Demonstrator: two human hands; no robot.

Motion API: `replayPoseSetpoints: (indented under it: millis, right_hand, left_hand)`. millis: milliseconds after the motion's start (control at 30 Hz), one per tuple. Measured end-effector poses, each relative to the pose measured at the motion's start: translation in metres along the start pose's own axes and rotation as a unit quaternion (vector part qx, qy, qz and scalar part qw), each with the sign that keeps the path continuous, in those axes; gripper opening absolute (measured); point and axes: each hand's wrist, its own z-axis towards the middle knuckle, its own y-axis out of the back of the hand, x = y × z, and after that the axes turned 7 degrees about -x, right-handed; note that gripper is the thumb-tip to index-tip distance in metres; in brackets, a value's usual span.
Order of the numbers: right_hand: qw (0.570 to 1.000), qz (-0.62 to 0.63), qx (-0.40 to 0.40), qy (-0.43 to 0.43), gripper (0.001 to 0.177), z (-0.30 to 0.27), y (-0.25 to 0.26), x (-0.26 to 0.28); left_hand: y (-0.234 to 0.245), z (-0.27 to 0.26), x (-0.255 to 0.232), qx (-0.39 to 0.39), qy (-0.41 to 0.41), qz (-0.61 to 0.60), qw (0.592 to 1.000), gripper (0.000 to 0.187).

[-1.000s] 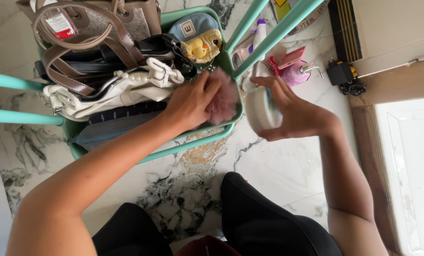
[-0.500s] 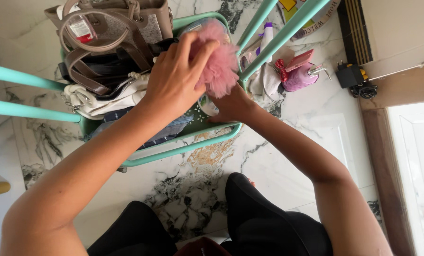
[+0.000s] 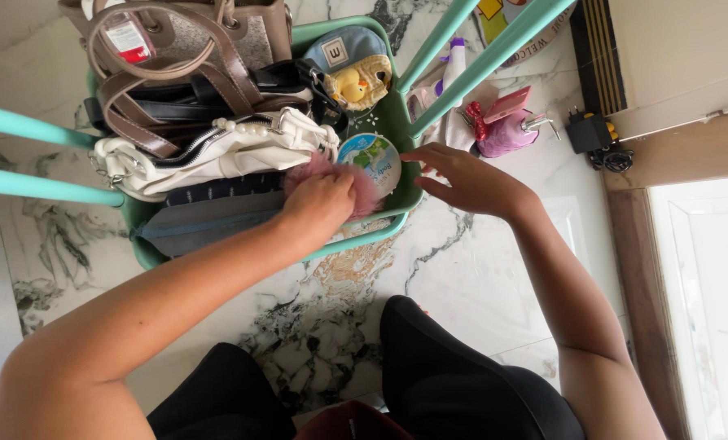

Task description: The person assembles a light green plastic rolling cart by attaching legs and wheels, then places several personal items including bags, a phone, and a bath sponge onto the cart's tray.

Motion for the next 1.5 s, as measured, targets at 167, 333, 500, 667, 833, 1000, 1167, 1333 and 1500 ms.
replayPoseSetpoints:
  millis: [167, 333, 500, 667, 833, 1000, 1167, 1333, 1500]
  right_hand:
    - [0.997, 0.033, -0.065, 0.012, 0.028, 0.009, 0.008, -0.027]
    - [0.971, -0.004, -0.238, -0.021, 0.016, -0.008, 0.019, -0.093]
    - [0.893, -0.145, -0.401, -0.145, 0.016, -0.018, 0.002, -0.164]
    - [0.817, -0.268, -0.488, -0.149, 0.032, -0.005, -0.024, -0.186]
    - [0.883, -0.144, -0.447, -0.01, 0.045, 0.031, -0.037, -0.162]
    - [0.881, -0.058, -0.469, -0.031, 0.056, 0.071, -0.043, -0.153]
    - [0.685, -0.182, -0.685, -0.168, 0.05, 0.05, -0.048, -0.196]
    - [0.717, -0.034, -0.683, -0.136, 0.085, -0.005, -0.061, -0.25]
    - [0.825, 0.12, -0.514, -0.2, 0.1, -0.002, -0.075, -0.281]
  left_hand:
    - [0.011, -0.001, 0.019, 0.189, 0.004, -0.099, 0.977, 0.016]
    - [0.039, -0.013, 0.015, -0.053, 0.032, -0.126, 0.99, 0.021]
    - [0.041, -0.023, 0.01, -0.032, 0.004, -0.08, 0.996, 0.036]
    - [0.053, -0.022, 0.007, -0.02, -0.001, -0.155, 0.988, 0.046]
    - [0.061, 0.006, 0.017, 0.173, 0.149, -0.178, 0.957, 0.038]
    - [0.039, 0.049, 0.02, -0.298, 0.125, -0.156, 0.933, 0.035]
    - [0.009, 0.051, 0.01, -0.188, 0.11, -0.323, 0.921, 0.049]
    - [0.001, 0.041, 0.012, -0.158, 0.057, -0.336, 0.927, 0.051]
    - [0.018, 0.047, 0.01, -0.186, 0.059, -0.357, 0.914, 0.061]
